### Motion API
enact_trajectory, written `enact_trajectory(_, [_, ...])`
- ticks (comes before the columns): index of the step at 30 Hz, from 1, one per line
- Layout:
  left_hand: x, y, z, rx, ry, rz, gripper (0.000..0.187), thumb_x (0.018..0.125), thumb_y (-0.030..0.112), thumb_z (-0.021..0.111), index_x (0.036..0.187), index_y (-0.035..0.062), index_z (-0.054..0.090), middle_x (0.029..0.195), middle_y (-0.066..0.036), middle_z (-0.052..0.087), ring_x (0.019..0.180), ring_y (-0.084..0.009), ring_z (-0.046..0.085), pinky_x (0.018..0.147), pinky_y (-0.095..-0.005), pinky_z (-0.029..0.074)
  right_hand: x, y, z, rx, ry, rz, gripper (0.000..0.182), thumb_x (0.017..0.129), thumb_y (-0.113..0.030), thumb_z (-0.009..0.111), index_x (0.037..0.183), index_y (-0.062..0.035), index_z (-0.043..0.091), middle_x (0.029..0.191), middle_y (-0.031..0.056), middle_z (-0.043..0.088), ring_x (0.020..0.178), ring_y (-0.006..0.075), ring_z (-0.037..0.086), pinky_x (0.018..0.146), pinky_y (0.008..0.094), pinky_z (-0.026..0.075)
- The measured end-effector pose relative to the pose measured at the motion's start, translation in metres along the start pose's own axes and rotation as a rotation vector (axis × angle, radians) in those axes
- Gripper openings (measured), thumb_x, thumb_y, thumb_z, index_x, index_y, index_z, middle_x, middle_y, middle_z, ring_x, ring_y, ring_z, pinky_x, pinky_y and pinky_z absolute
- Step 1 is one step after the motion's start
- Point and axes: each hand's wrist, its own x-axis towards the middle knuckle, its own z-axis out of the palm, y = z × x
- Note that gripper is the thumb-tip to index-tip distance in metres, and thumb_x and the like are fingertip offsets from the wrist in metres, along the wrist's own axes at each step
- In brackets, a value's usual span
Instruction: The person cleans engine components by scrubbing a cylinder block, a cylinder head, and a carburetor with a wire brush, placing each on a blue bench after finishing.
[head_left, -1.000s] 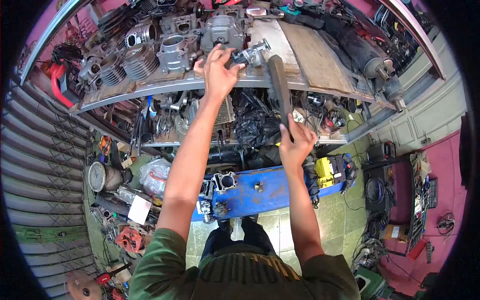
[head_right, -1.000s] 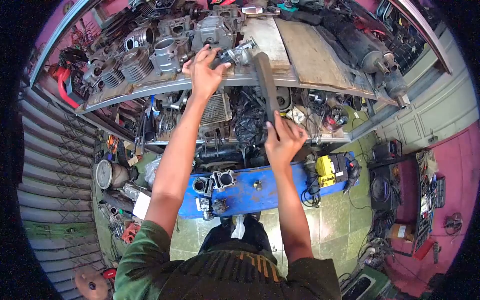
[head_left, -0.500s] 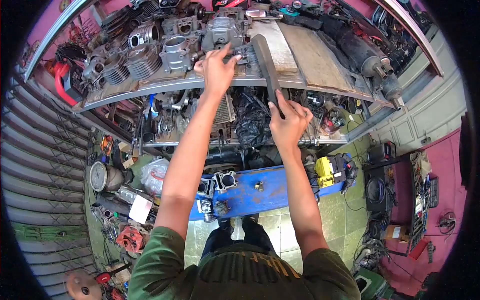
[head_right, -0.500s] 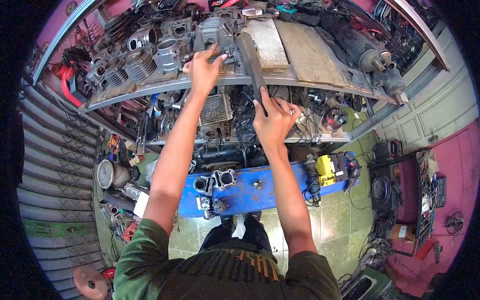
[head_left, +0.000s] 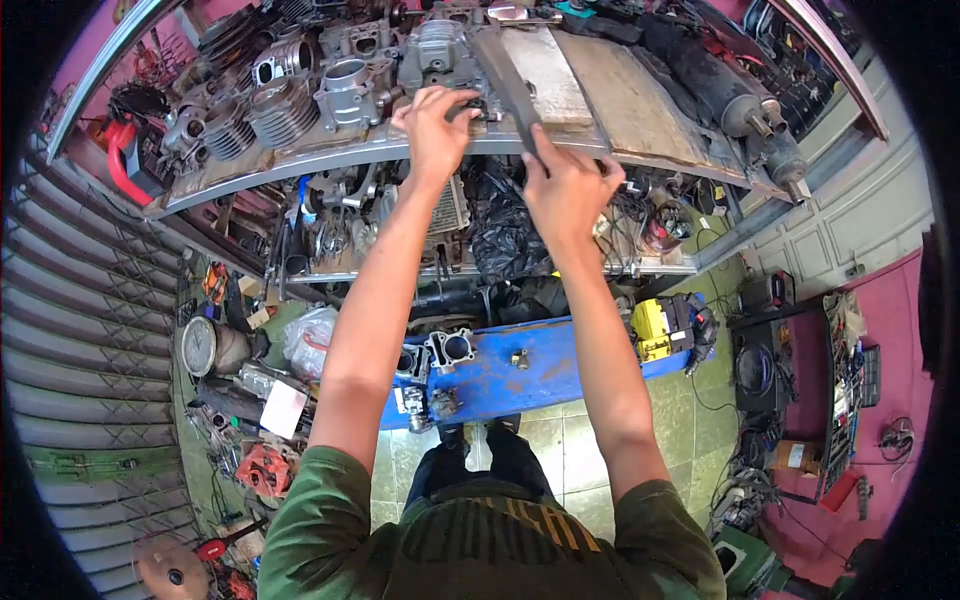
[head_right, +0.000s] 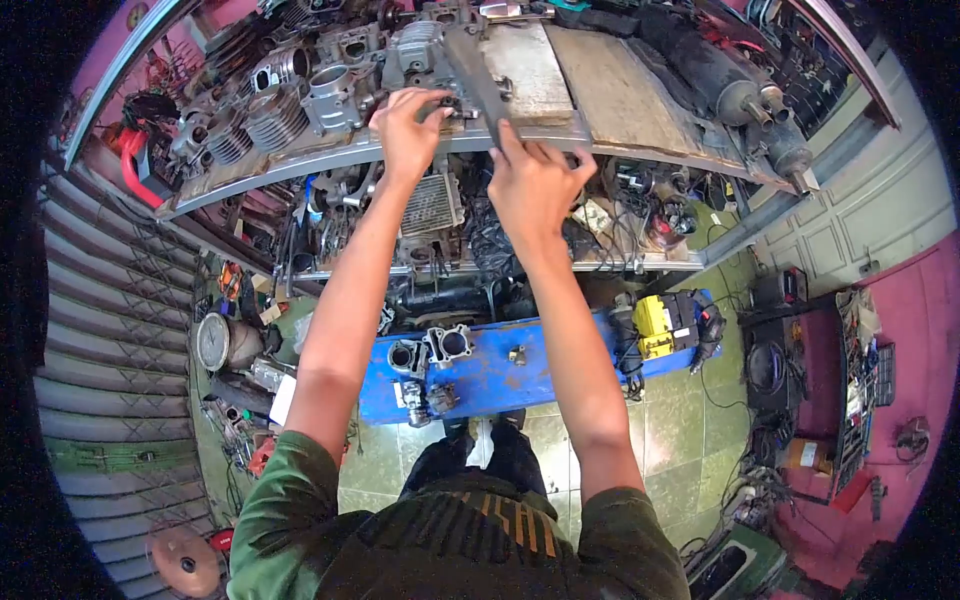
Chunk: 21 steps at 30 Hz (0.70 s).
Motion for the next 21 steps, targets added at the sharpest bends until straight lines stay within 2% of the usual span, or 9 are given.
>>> enact_trajectory(2, [-0.003, -0.010, 0.010, -0.056, 0.124, 0.005, 0.025, 0.077, 0.019, 0.083, 0.102, 0.0211, 0.079, 0.097, 0.002, 0.074, 0.111, -0.0191, 0.062, 0.096, -0.0450, 0.030, -0.013, 0.006, 0.011, -0.002, 0.031, -0.044, 0.035, 0.083, -0.024, 0.078, 0.118, -0.0213, 0.076, 0.087, 0.0034, 0.077, 0.089, 0.0170, 0.071, 0.102, 0.0486, 0.033])
enact_trajectory(3, [-0.005, -0.009, 0.010, -0.022, 0.108, -0.011, 0.027, 0.078, 0.018, 0.083, 0.104, 0.0214, 0.079, 0.098, 0.001, 0.074, 0.113, -0.0181, 0.060, 0.096, -0.0445, 0.029, -0.023, 0.008, 0.013, -0.013, -0.006, -0.056, 0.035, 0.083, -0.024, 0.078, 0.118, -0.0202, 0.076, 0.085, 0.0036, 0.076, 0.088, 0.0171, 0.070, 0.102, 0.0487, 0.033])
enact_trajectory(6, [-0.008, -0.008, 0.010, -0.006, 0.141, 0.028, 0.026, 0.079, 0.017, 0.081, 0.105, 0.0212, 0.079, 0.097, 0.002, 0.074, 0.115, -0.0176, 0.060, 0.096, -0.0438, 0.029, -0.055, 0.010, 0.004, -0.004, -0.066, -0.065, 0.036, 0.082, -0.022, 0.079, 0.118, -0.0172, 0.077, 0.081, 0.0044, 0.075, 0.085, 0.0171, 0.070, 0.102, 0.0468, 0.034])
enact_trajectory(9, [-0.012, -0.014, 0.014, -0.068, 0.162, 0.082, 0.024, 0.081, 0.014, 0.080, 0.104, 0.0208, 0.079, 0.097, 0.003, 0.074, 0.116, -0.0181, 0.060, 0.096, -0.0435, 0.029, -0.068, 0.013, -0.009, 0.108, 0.023, -0.028, 0.035, 0.080, -0.018, 0.082, 0.115, -0.0166, 0.079, 0.082, 0.0045, 0.075, 0.085, 0.0168, 0.070, 0.098, 0.0418, 0.035])
enact_trajectory(13, [-0.018, -0.020, 0.014, -0.082, 0.194, 0.089, 0.022, 0.081, 0.013, 0.079, 0.102, 0.0196, 0.080, 0.095, 0.005, 0.074, 0.114, -0.0187, 0.061, 0.097, -0.0439, 0.029, -0.029, 0.007, 0.002, 0.122, 0.100, -0.013, 0.034, 0.083, -0.018, 0.080, 0.117, -0.0163, 0.078, 0.084, 0.0027, 0.075, 0.087, 0.0176, 0.069, 0.098, 0.0427, 0.034])
enact_trajectory(16, [-0.019, -0.022, 0.015, -0.046, 0.205, 0.058, 0.022, 0.081, 0.013, 0.079, 0.102, 0.0199, 0.079, 0.095, 0.005, 0.074, 0.114, -0.0181, 0.061, 0.097, -0.0452, 0.029, -0.033, 0.003, 0.011, 0.124, 0.040, -0.072, 0.036, 0.083, -0.019, 0.079, 0.118, -0.0164, 0.077, 0.083, 0.0031, 0.075, 0.088, 0.0174, 0.068, 0.099, 0.0434, 0.034])
enact_trajectory(18, [-0.016, -0.022, 0.016, -0.035, 0.209, 0.046, 0.022, 0.081, 0.013, 0.079, 0.102, 0.0205, 0.079, 0.096, 0.006, 0.074, 0.114, -0.0181, 0.061, 0.097, -0.0462, 0.028, -0.062, 0.001, 0.012, 0.136, 0.005, -0.058, 0.038, 0.082, -0.019, 0.080, 0.120, -0.0157, 0.076, 0.085, 0.0039, 0.075, 0.089, 0.0173, 0.068, 0.099, 0.0424, 0.034])
enact_trajectory(20, [-0.017, -0.021, 0.012, 0.030, 0.166, 0.047, 0.022, 0.082, 0.010, 0.078, 0.103, 0.0163, 0.080, 0.101, 0.004, 0.075, 0.116, -0.0180, 0.062, 0.098, -0.0401, 0.033, -0.075, 0.004, 0.013, 0.190, 0.044, -0.011, 0.038, 0.082, -0.018, 0.081, 0.120, -0.0154, 0.076, 0.086, 0.0038, 0.075, 0.088, 0.0174, 0.068, 0.098, 0.0413, 0.034])
enact_trajectory(21, [-0.016, -0.021, 0.012, 0.025, 0.156, 0.056, 0.022, 0.082, 0.011, 0.078, 0.103, 0.0162, 0.080, 0.101, 0.004, 0.075, 0.116, -0.0179, 0.062, 0.098, -0.0404, 0.033, -0.069, 0.003, 0.014, 0.191, 0.046, -0.011, 0.038, 0.082, -0.018, 0.081, 0.120, -0.0154, 0.076, 0.086, 0.0038, 0.075, 0.088, 0.0174, 0.068, 0.098, 0.0413, 0.034])
